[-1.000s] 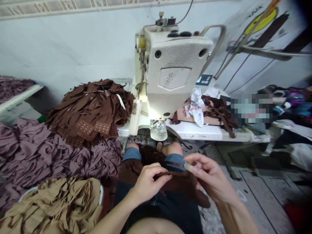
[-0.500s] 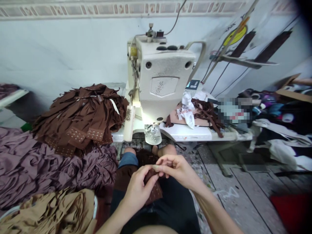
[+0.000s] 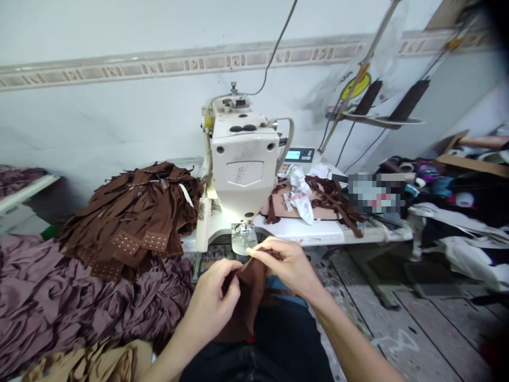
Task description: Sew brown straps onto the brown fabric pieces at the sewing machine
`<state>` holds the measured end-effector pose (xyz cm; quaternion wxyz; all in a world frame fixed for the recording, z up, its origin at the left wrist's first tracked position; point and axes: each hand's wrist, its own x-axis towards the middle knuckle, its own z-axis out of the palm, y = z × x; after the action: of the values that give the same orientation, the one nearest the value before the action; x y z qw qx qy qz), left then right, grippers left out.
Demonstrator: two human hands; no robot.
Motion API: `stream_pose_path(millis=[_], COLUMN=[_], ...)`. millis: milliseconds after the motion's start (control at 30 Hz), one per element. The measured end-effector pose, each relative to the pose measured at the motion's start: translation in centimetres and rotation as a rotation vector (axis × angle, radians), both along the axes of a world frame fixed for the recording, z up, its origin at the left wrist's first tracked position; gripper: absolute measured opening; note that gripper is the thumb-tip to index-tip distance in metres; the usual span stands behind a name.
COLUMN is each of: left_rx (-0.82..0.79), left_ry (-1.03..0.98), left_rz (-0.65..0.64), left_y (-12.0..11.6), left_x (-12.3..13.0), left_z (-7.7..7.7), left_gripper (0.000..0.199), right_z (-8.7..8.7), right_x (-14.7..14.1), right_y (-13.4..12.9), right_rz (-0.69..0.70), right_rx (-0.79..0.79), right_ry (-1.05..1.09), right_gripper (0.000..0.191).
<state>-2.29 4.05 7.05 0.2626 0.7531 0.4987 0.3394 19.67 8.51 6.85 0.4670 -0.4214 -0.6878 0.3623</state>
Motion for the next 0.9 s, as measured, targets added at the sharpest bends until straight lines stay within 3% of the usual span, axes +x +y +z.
stream_pose_path(millis=[133,200,300,400,467,533,700,900], left_rx=[0.040,0.213,0.608,0.862,0.901,0.901,0.907,0.914], left_ry=[0.073,0.179,0.331,0.379,0.411,0.455,0.429,0.432], left_rz=[-0.008,0.067,0.169,0.012,-0.123,-0.152,-0.026,0.171], left_y=[1.8,2.2,2.1,1.6,1.6,1.8,1.9,1.3], left_x=[-1.8,-2.3,-2.3,-1.5,-0.7,0.0,2.1,4.3], left_z=[0.6,0.2,-0.6,-1.2,-1.7,-2.3,-3.9,-4.3], left_gripper=[0.029,0.030,0.039,0.050,0.049,0.046,0.044,0.038], right_z=[-0.6,-1.2,-2.0,-2.2,-2.2,-2.2,-2.7,-1.9], right_x=[-0.8,-1.2,-1.8,-2.1,-2.1,-1.9,-1.1,-0.7], right_y=[1.8,2.2,2.6,2.7,2.7,2.6,2.7,2.8], right_rz=[-0.054,-0.099,-0.158,-0.188,-0.197,-0.200,-0.194,-0.137], right_rx=[0.130,0.131,0.069,0.043,0.063,0.101,0.166,0.385], right_ry=[-0.100,-0.085,0.032,0.109,0.111,0.099,0.062,-0.078], right_gripper=[0.019,0.015,0.016,0.017,0.015,0.013,0.009,0.012])
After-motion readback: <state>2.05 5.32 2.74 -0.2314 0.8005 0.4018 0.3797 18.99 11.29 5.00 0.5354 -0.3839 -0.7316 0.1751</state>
